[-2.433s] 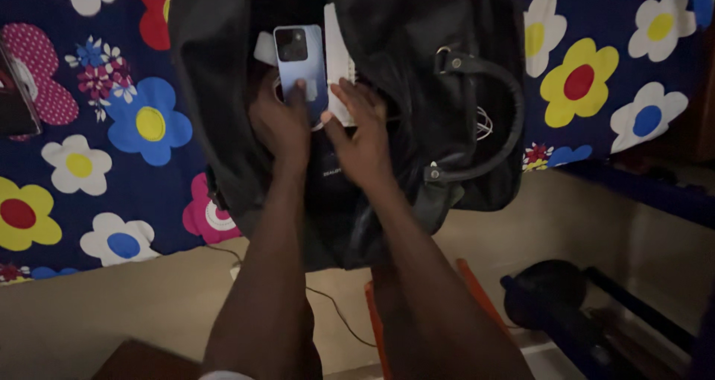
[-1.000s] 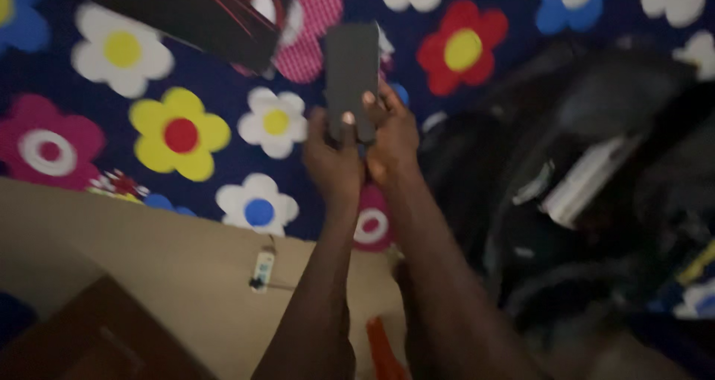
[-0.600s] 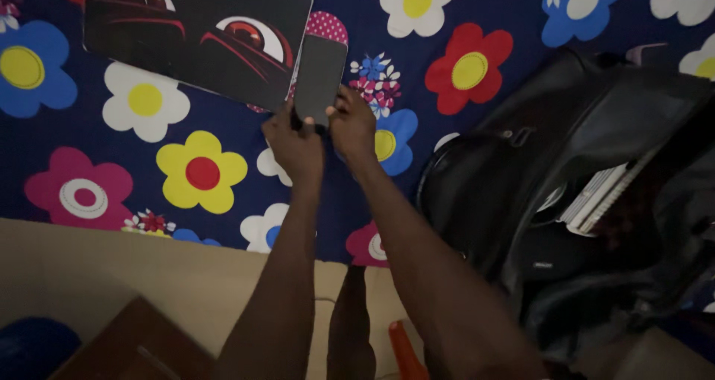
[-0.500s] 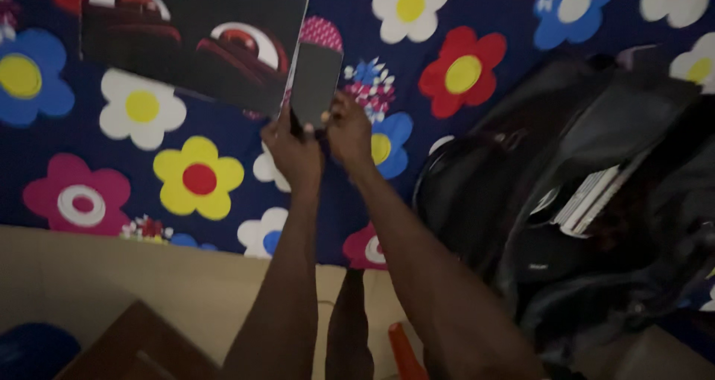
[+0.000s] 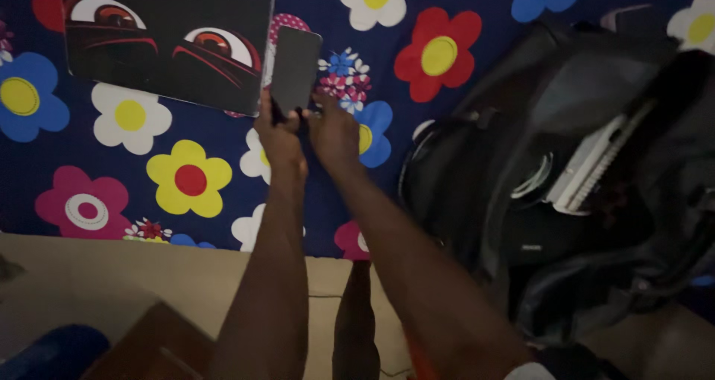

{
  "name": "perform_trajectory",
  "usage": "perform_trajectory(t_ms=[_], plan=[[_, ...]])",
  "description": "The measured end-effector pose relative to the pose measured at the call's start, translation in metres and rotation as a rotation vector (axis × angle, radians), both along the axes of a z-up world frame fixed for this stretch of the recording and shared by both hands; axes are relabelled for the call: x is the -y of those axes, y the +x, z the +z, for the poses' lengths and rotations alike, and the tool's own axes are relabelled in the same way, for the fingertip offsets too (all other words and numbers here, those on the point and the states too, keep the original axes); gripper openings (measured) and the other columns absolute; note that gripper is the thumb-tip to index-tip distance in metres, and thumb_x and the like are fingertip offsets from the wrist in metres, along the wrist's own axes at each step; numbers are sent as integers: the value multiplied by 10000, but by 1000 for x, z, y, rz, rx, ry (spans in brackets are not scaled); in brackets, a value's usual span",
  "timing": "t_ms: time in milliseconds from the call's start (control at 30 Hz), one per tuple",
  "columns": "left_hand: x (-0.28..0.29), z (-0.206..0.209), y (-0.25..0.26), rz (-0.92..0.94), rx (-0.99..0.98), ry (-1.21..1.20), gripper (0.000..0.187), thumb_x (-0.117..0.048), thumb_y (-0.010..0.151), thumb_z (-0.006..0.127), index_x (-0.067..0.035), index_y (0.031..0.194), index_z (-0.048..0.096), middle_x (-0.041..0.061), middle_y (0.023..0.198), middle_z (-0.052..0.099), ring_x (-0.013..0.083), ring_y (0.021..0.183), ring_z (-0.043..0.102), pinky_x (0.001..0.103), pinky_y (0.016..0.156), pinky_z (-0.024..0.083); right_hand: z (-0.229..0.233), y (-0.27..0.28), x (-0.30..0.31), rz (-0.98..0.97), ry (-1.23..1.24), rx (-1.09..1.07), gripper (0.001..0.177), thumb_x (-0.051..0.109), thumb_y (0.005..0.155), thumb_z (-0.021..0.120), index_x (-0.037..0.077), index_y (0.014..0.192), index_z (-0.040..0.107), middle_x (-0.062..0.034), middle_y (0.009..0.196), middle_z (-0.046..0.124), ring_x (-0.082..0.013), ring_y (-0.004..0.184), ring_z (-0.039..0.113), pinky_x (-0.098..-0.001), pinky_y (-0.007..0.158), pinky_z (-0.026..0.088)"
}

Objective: The person opens a black backpack on a bed and removes items one at a time, placing a notebook, a book, a phone, a wallet, a water bottle, cables, and small containers onto the bed. They continue emptying the bag's compartments and arranging the removed items on the bedspread.

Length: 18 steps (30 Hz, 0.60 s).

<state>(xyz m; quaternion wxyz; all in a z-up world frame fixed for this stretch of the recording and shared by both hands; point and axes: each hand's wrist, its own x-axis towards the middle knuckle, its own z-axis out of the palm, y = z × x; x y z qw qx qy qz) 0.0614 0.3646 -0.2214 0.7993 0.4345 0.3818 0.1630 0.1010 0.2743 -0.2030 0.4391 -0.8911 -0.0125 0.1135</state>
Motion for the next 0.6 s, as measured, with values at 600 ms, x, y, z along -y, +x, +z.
perform_trajectory(t_ms=[600], plan=[[348, 246, -67, -494, 27, 128, 394, -261, 1058, 625, 21, 1333, 629, 132, 1247, 696, 187, 1141, 657, 308, 1017, 512, 241, -95, 343, -535, 545, -283, 321, 163, 1048, 601, -10, 1306, 680, -152, 1202, 730, -222, 1064, 698, -308, 901, 567]])
